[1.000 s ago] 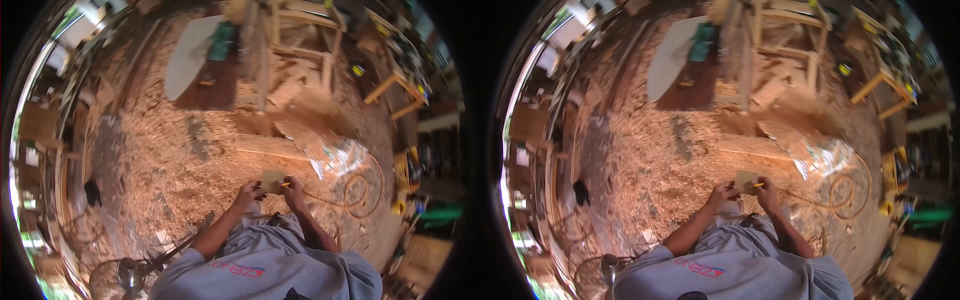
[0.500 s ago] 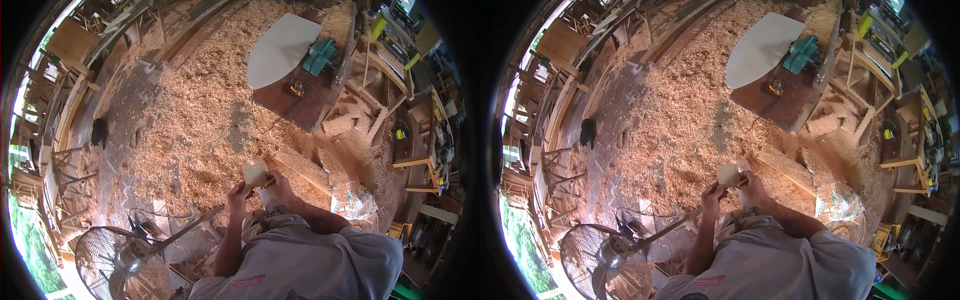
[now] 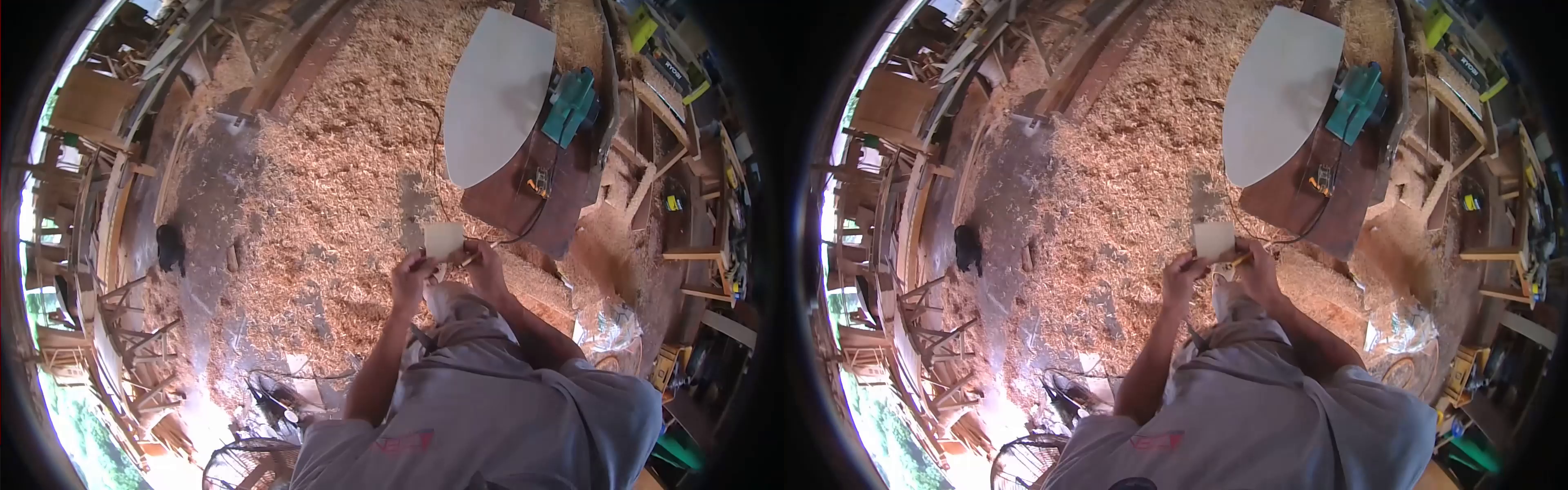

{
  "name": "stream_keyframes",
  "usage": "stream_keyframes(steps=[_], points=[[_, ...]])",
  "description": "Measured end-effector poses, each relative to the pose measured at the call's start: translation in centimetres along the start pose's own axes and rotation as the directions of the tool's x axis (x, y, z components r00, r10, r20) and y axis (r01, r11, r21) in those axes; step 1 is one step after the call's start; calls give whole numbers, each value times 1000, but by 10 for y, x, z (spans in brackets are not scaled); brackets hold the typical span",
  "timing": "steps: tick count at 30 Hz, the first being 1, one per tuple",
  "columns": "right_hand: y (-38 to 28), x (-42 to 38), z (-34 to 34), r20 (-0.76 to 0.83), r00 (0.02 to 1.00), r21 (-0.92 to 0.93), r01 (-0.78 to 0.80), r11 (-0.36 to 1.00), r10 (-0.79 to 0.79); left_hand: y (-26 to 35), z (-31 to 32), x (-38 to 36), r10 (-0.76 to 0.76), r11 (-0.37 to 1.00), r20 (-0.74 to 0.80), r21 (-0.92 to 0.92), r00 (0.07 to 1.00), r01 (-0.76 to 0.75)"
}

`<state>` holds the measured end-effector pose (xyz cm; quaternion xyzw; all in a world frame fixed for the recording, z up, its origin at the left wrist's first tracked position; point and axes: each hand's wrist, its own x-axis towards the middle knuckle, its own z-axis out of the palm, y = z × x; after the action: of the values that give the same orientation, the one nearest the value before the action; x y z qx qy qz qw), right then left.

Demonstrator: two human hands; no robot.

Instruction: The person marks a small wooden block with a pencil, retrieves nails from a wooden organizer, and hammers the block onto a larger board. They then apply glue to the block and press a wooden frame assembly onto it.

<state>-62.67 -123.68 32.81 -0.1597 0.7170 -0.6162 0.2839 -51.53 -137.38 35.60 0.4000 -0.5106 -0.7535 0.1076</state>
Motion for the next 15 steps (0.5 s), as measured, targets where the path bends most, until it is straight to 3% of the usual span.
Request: stream_keyframes(steps=[2, 4, 5, 7, 10, 11, 13, 15], points=[[-35, 24, 16, 11, 998, -42, -58, 997, 58, 42, -8, 18, 9, 999, -11, 35, 1000, -9], [-58, 45, 33, 2, 999, -224, -32, 974, 33, 54, -20, 29, 31, 997, -38, 67, 999, -29], [-53, 58, 40, 18, 999, -230, -28, 973, 33, 53, -28, 41, 78, 997, -47, 12, 996, -77], [-49, 85, 59, 37, 997, -22, 62, 998, -62, 65, -39, 63, 128, 990, -73, -46, 989, -131], [-73, 113, 74, 68, 997, 25, -32, 999, 31, 78, -53, 86, 127, 989, -27, -76, 992, -128], [-73, 121, 78, 64, 997, 18, -38, 999, 37, 83, -57, 95, 119, 989, -23, -83, 993, -121], [-75, 145, 86, 15, 999, -167, -45, 985, 48, 96, -65, 120, 124, 990, 5, -68, 992, -123], [-82, 166, 95, -38, 999, -186, -9, 983, 2, 108, -70, 151, 98, 994, 33, -49, 995, -97]])
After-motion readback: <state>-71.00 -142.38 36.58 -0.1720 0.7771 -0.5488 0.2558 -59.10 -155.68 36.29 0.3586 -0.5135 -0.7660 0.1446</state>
